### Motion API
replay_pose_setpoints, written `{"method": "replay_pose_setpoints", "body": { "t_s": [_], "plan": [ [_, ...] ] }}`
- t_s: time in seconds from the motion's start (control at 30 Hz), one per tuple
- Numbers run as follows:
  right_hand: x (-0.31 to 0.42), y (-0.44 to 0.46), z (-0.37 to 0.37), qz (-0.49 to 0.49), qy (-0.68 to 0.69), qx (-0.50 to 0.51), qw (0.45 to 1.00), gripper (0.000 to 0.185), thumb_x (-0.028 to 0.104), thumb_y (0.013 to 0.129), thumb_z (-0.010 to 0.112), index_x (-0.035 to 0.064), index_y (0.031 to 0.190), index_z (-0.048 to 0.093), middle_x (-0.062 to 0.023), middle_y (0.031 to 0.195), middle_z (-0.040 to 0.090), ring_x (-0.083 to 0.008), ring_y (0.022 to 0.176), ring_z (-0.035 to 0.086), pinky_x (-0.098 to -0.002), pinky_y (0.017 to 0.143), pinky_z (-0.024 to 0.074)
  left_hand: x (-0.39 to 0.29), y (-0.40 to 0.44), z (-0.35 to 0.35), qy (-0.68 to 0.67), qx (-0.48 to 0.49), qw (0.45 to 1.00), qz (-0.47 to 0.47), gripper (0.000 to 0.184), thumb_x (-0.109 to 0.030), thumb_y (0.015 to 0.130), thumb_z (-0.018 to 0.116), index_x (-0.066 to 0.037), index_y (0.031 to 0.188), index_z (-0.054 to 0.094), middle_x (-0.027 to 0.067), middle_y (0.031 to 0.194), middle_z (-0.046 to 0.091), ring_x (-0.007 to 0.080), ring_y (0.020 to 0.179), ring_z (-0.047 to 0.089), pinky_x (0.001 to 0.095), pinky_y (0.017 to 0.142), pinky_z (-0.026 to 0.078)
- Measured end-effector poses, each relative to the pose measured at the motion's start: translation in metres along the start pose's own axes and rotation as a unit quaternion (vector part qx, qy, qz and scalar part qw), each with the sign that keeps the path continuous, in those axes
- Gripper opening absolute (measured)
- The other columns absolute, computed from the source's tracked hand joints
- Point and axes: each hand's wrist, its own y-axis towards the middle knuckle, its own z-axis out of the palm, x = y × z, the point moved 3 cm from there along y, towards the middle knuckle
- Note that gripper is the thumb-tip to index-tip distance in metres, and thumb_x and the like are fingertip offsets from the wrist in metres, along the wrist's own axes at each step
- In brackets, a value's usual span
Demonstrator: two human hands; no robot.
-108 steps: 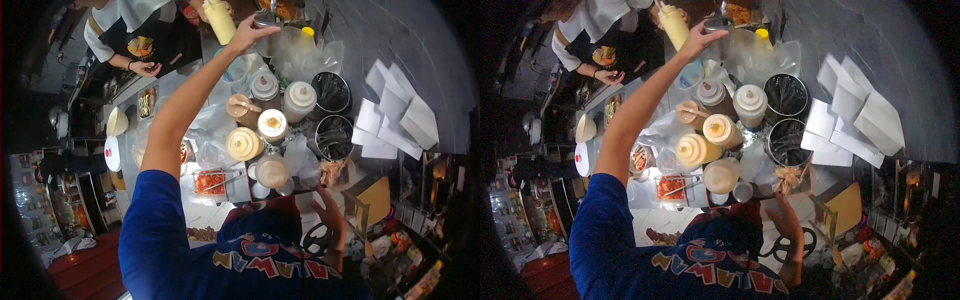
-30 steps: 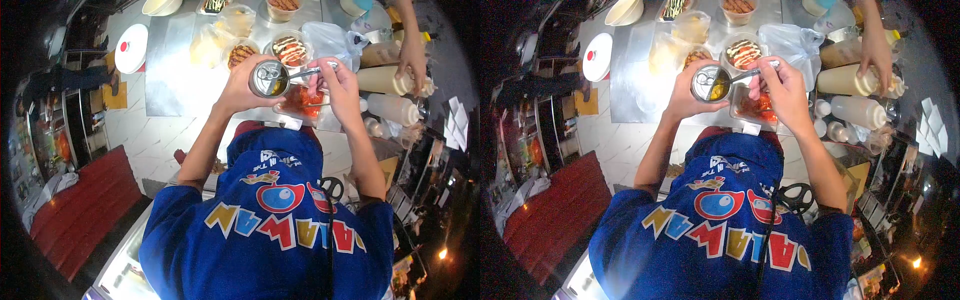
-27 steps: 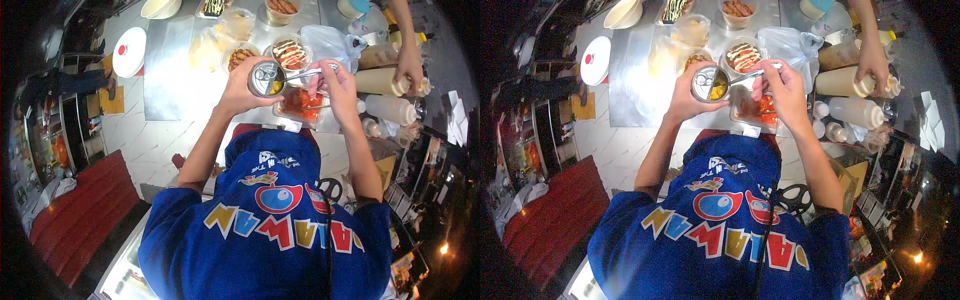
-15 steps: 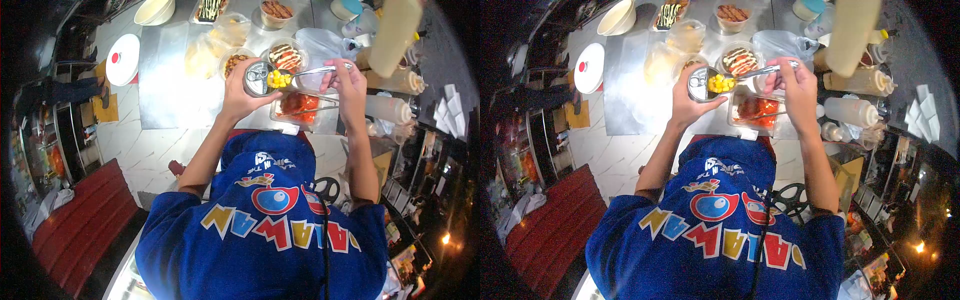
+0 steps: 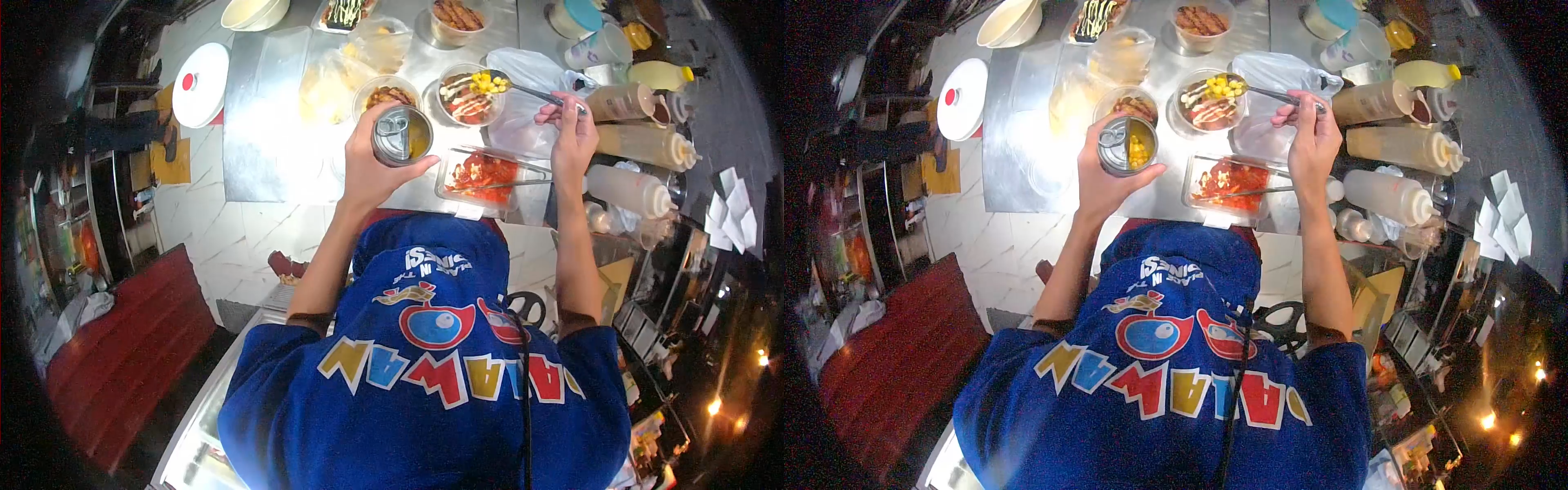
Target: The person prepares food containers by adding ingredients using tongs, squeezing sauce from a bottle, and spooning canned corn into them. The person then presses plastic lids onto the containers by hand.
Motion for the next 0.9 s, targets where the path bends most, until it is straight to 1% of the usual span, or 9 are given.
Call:
{"method": "replay_pose_setpoints", "body": {
  "t_s": [0.07,0.17,0.27,0.37,0.47,0.57,0.67,0.77,0.9],
  "plan": [
    [-0.009,0.001,-0.003,-0.001,0.005,0.010,1.000,0.030,0.021,0.107,0.047,-0.0048,0.110,0.061,-0.0095,0.082,0.066,-0.0147,0.071,0.065,-0.0286,0.069,0.0539,0.003,-0.002,-0.002,0.007,0.018,1.000,-0.015,0.085,-0.017,0.061,0.096,0.002,0.130,0.050,0.0149,0.116,0.066,0.0203,0.106,0.066,0.0329,0.093,0.053],
    [-0.021,0.011,-0.013,0.037,0.050,-0.009,0.998,0.031,0.022,0.107,0.047,-0.0061,0.111,0.060,-0.0104,0.082,0.065,-0.0160,0.071,0.065,-0.0296,0.069,0.0545,0.000,-0.001,-0.002,-0.007,0.020,1.000,-0.007,0.087,-0.016,0.060,0.096,0.003,0.131,0.049,0.0154,0.115,0.065,0.0203,0.106,0.065,0.0333,0.093,0.053],
    [-0.022,0.011,-0.018,0.075,0.072,-0.032,0.994,0.032,0.022,0.107,0.048,-0.0072,0.111,0.060,-0.0110,0.082,0.065,-0.0170,0.070,0.065,-0.0304,0.069,0.0549,0.002,-0.003,-0.002,-0.010,0.018,1.000,-0.023,0.087,-0.016,0.060,0.096,0.003,0.131,0.049,0.0147,0.115,0.066,0.0201,0.106,0.065,0.0328,0.094,0.053],
    [-0.027,0.006,-0.021,0.067,0.053,-0.001,0.996,0.034,0.028,0.106,0.049,-0.0043,0.113,0.060,-0.0095,0.085,0.065,-0.0157,0.074,0.064,-0.0286,0.070,0.0522,-0.001,-0.003,-0.002,-0.020,0.016,0.999,-0.019,0.088,-0.015,0.060,0.096,0.003,0.132,0.048,0.0144,0.117,0.065,0.0198,0.107,0.064,0.0325,0.094,0.052],
    [-0.023,0.002,-0.020,0.062,0.020,0.022,0.998,0.034,0.027,0.106,0.049,-0.0043,0.113,0.060,-0.0088,0.084,0.065,-0.0151,0.073,0.064,-0.0284,0.070,0.0520,0.003,-0.005,-0.001,-0.023,0.017,0.999,-0.027,0.087,-0.015,0.061,0.096,0.003,0.132,0.048,0.0141,0.118,0.064,0.0194,0.108,0.064,0.0326,0.095,0.052],
    [-0.022,0.003,-0.015,0.047,0.025,0.030,0.998,0.033,0.027,0.106,0.049,-0.0042,0.112,0.061,-0.0085,0.084,0.065,-0.0151,0.073,0.064,-0.0284,0.070,0.0519,0.004,-0.006,-0.001,-0.041,0.020,0.998,-0.040,0.087,-0.015,0.061,0.096,0.003,0.132,0.049,0.0141,0.119,0.063,0.0193,0.108,0.063,0.0329,0.095,0.052],
    [-0.021,0.004,-0.006,0.040,0.009,0.037,0.998,0.033,0.025,0.106,0.049,-0.0045,0.111,0.062,-0.0085,0.084,0.065,-0.0151,0.073,0.064,-0.0284,0.071,0.0522,0.004,-0.006,-0.002,-0.018,0.017,0.999,-0.028,0.087,-0.014,0.061,0.096,0.002,0.131,0.049,0.0140,0.118,0.064,0.0192,0.109,0.063,0.0328,0.095,0.052],
    [-0.020,0.007,0.010,0.048,-0.001,0.047,0.998,0.033,0.025,0.106,0.050,-0.0046,0.110,0.062,-0.0085,0.084,0.065,-0.0145,0.072,0.064,-0.0285,0.071,0.0526,0.007,-0.009,-0.004,-0.040,0.010,0.998,-0.045,0.086,-0.015,0.061,0.096,0.003,0.131,0.049,0.0137,0.118,0.064,0.0193,0.108,0.063,0.0329,0.095,0.052],
    [-0.020,0.017,0.017,0.025,-0.009,0.049,0.998,0.030,0.025,0.106,0.050,-0.0022,0.108,0.064,-0.0072,0.081,0.066,-0.0118,0.073,0.064,-0.0258,0.071,0.0520,0.000,-0.009,-0.008,-0.030,0.006,0.998,-0.052,0.086,-0.017,0.060,0.096,0.003,0.130,0.050,0.0133,0.118,0.064,0.0194,0.108,0.063,0.0331,0.095,0.052]
  ]
}}
